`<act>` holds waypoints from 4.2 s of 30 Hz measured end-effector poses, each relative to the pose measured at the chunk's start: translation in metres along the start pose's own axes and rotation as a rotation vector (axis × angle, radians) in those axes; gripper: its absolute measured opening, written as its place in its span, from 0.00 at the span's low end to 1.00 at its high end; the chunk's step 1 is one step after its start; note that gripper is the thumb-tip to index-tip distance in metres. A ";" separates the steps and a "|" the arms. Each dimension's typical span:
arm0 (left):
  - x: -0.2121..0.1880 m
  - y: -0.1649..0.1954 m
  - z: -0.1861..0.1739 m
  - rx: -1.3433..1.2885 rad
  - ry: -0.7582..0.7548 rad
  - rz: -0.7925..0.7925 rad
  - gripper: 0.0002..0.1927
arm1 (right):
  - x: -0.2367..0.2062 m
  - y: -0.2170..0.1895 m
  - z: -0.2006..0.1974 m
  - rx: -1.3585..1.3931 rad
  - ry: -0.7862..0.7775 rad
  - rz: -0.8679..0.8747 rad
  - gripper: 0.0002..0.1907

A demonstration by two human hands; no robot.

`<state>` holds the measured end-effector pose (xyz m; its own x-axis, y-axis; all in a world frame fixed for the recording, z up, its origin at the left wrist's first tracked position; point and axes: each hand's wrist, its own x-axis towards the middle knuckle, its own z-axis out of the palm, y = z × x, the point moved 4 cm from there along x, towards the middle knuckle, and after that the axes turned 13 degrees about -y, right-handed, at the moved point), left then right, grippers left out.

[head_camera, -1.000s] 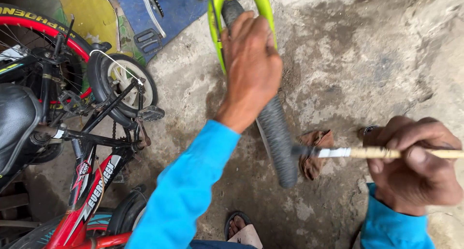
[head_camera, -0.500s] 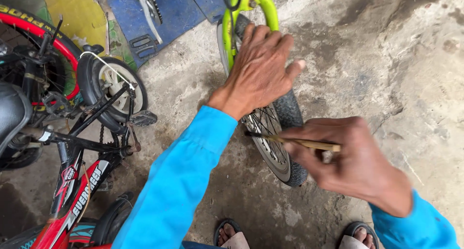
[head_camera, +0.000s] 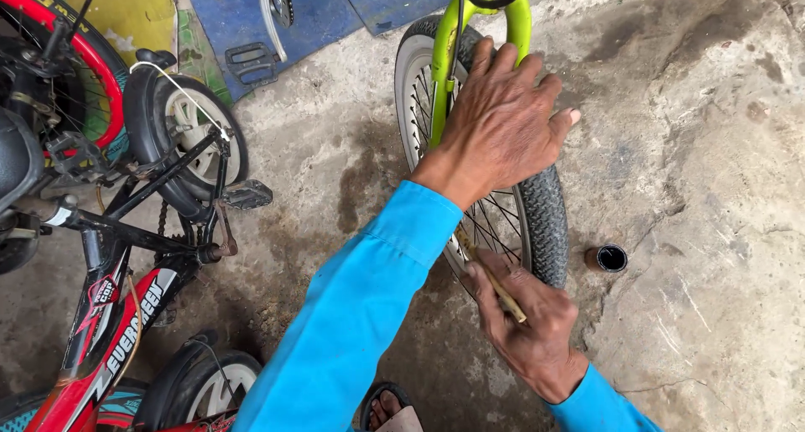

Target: The person holds the front wheel of a green bicycle steady with one hand and uses a small brush to apply black paint to the wheel spokes and hub area, dipping the brush into a small paint can on the ground between applications and rotating the wheel to reach different sections.

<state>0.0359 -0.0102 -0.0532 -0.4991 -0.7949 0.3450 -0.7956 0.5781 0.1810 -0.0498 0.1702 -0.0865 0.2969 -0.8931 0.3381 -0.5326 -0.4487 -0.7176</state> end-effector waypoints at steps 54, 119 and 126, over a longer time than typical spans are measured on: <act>-0.006 -0.011 0.015 0.003 -0.081 -0.094 0.26 | 0.099 -0.026 -0.014 -0.140 -0.620 -0.027 0.11; -0.006 -0.008 -0.031 -0.343 -0.302 0.139 0.04 | 0.130 0.204 -0.236 0.528 -1.073 -0.060 0.11; 0.005 0.013 -0.028 -0.382 -0.344 -0.008 0.07 | 0.062 0.275 -0.178 1.145 -0.422 0.051 0.12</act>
<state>0.0330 -0.0017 -0.0233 -0.6284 -0.7773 0.0312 -0.6500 0.5467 0.5279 -0.3185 -0.0147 -0.1546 0.6438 -0.7322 0.2223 0.3914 0.0655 -0.9179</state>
